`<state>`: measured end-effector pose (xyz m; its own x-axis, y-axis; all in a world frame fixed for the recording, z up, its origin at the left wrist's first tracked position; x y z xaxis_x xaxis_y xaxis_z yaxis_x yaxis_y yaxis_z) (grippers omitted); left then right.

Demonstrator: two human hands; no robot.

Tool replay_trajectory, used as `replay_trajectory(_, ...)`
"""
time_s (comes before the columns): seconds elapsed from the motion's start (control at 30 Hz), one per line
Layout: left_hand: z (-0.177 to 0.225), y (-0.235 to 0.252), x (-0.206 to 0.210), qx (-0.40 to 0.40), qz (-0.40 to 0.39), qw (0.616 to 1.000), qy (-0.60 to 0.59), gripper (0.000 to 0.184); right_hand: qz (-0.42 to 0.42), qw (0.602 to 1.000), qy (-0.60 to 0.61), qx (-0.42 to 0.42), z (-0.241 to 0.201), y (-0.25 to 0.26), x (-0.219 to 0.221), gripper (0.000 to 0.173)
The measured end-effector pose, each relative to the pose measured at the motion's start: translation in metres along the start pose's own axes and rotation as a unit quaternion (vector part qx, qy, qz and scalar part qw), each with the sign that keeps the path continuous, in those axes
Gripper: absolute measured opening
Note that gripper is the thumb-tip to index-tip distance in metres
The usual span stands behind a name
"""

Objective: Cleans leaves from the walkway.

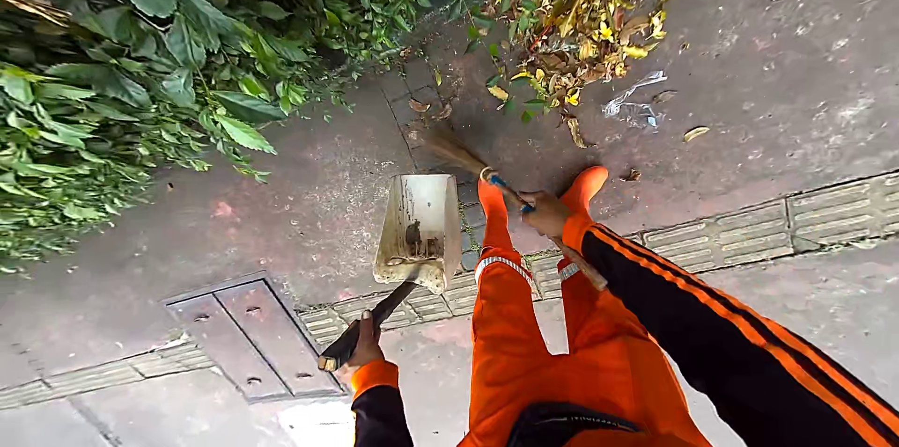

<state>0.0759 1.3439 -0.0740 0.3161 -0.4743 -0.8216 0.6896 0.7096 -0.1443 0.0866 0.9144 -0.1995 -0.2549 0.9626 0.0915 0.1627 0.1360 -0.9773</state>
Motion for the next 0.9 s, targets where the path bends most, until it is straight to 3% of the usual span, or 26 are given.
replay_trajectory(0.07,0.004,-0.002,-0.007,-0.011,0.001,1.000,-0.012,0.060,0.079,0.994,0.074,-0.010,0.010,0.000,0.014,0.063)
replay_trajectory(0.13,0.000,0.004,-0.008,-0.021,0.003,1.000,-0.022,0.061,0.112,0.985,0.127,-0.043,0.023,-0.033,0.037,0.066)
replay_trajectory(0.23,-0.014,0.012,-0.014,-0.034,0.003,0.999,-0.025,0.057,0.070,0.983,0.149,-0.078,0.024,-0.076,0.068,0.068)
replay_trajectory(0.37,-0.009,0.013,-0.003,-0.025,-0.015,1.000,-0.007,0.045,-0.038,0.993,0.106,-0.042,-0.035,-0.015,0.045,0.063)
replay_trajectory(0.47,-0.015,0.016,-0.007,-0.016,-0.009,1.000,-0.007,0.044,0.022,0.977,0.211,-0.026,-0.053,0.046,0.009,0.057)
replay_trajectory(0.53,-0.012,0.022,-0.012,-0.016,-0.009,1.000,-0.010,0.045,0.077,0.944,0.320,-0.030,-0.045,0.031,-0.006,0.055)
replay_trajectory(0.6,-0.003,0.027,-0.010,-0.015,-0.015,1.000,-0.008,0.045,0.113,0.924,0.360,-0.054,-0.023,-0.017,-0.003,0.058)
replay_trajectory(0.67,0.005,0.033,-0.004,-0.003,-0.025,1.000,0.005,0.046,0.128,0.924,0.350,-0.083,0.003,-0.063,0.012,0.062)
replay_trajectory(0.73,0.018,0.037,0.010,0.017,-0.039,0.999,0.027,0.047,0.091,0.946,0.302,-0.074,0.019,-0.085,0.006,0.064)
replay_trajectory(0.83,0.054,0.038,0.037,0.052,-0.063,0.992,0.092,0.052,0.026,0.982,0.189,-0.005,0.025,-0.070,-0.041,0.061)
replay_trajectory(0.9,0.075,0.038,0.055,0.073,-0.078,0.987,0.124,0.054,0.066,0.988,0.141,0.021,0.033,-0.048,-0.069,0.056)
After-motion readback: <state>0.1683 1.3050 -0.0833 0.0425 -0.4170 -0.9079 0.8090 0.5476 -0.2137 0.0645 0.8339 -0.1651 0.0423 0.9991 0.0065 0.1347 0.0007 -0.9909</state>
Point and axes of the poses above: each hand's wrist, its own y-axis towards the middle knuckle, its own x-axis out of the palm, z = x × y, the point moved 2 cm from there along y, towards the middle knuckle, and after that the axes turned 9 degrees about x, right-handed, at the moved point
